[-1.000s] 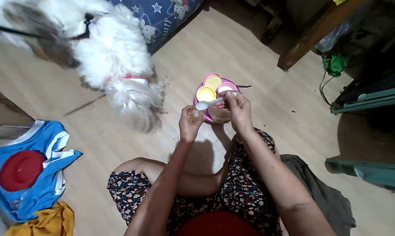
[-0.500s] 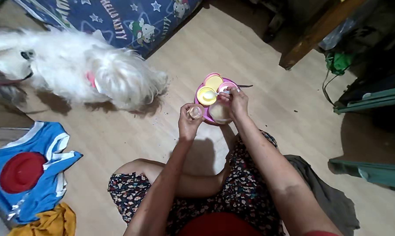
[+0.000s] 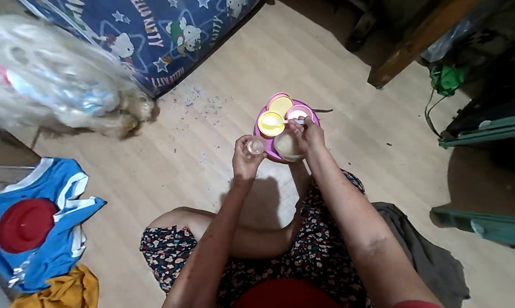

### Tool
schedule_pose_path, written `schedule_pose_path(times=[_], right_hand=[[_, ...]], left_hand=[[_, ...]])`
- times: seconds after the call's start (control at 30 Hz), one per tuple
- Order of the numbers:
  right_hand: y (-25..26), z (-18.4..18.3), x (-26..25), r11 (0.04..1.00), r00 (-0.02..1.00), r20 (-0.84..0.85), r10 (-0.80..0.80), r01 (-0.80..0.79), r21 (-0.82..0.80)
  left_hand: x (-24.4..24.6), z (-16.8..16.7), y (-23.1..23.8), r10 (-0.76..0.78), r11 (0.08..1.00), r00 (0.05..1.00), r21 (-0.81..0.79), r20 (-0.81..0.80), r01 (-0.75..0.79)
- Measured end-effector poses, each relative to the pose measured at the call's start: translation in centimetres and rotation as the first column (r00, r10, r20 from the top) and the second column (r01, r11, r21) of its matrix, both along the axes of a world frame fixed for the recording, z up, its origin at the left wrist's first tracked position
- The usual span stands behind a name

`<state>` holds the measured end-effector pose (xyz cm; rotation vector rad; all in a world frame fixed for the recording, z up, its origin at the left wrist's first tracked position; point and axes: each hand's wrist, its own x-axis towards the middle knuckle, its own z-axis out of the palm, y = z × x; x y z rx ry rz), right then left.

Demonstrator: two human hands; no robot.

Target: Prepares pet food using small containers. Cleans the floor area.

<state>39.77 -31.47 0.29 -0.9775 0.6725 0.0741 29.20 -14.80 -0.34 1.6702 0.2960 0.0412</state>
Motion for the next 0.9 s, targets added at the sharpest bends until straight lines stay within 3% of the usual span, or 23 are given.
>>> schedule_pose_path(times=[0.13,0.3,0.5,0.6,0.7,0.9], right_hand=[[-0.8,0.5,-0.7,0.999,0.999,0.045,-0.009,0.008,0.031],[-1.8,2.3,-2.7,0.995,0.992,0.076,0.099,-0.098,-0.010],[-1.5,4.2,-5.9,0.957,0.958,0.135,0.252,-0.226,-0.184],[-1.3,4.5,-7.2,0.889,0.884,0.273,0.379,-0.265,-0.375],[-1.3,5.2,-8.4,0.762,0.755,0.372,0.541,-0.253,-0.596],[-1.3,6.9,-10.6,0.673,0.593,0.475,0.650,-0.159,-0.722]], left_hand=[[0.1,-0.1,-0.3,0.008,1.000,0.998,0.020,-0.062,-0.007],[0.0,0.0,-0.9,0.009,0.996,0.995,0.088,-0.100,0.000],[-0.3,0.0,-1.5,0.029,0.997,0.993,0.070,-0.112,-0.021],[-0.6,0.3,-1.7,0.042,0.997,0.993,0.063,-0.111,-0.035],[-0.9,0.6,-1.7,0.049,0.997,0.993,0.070,-0.109,-0.041],[-1.5,0.8,-1.5,0.053,0.997,0.994,0.055,-0.098,-0.048]])
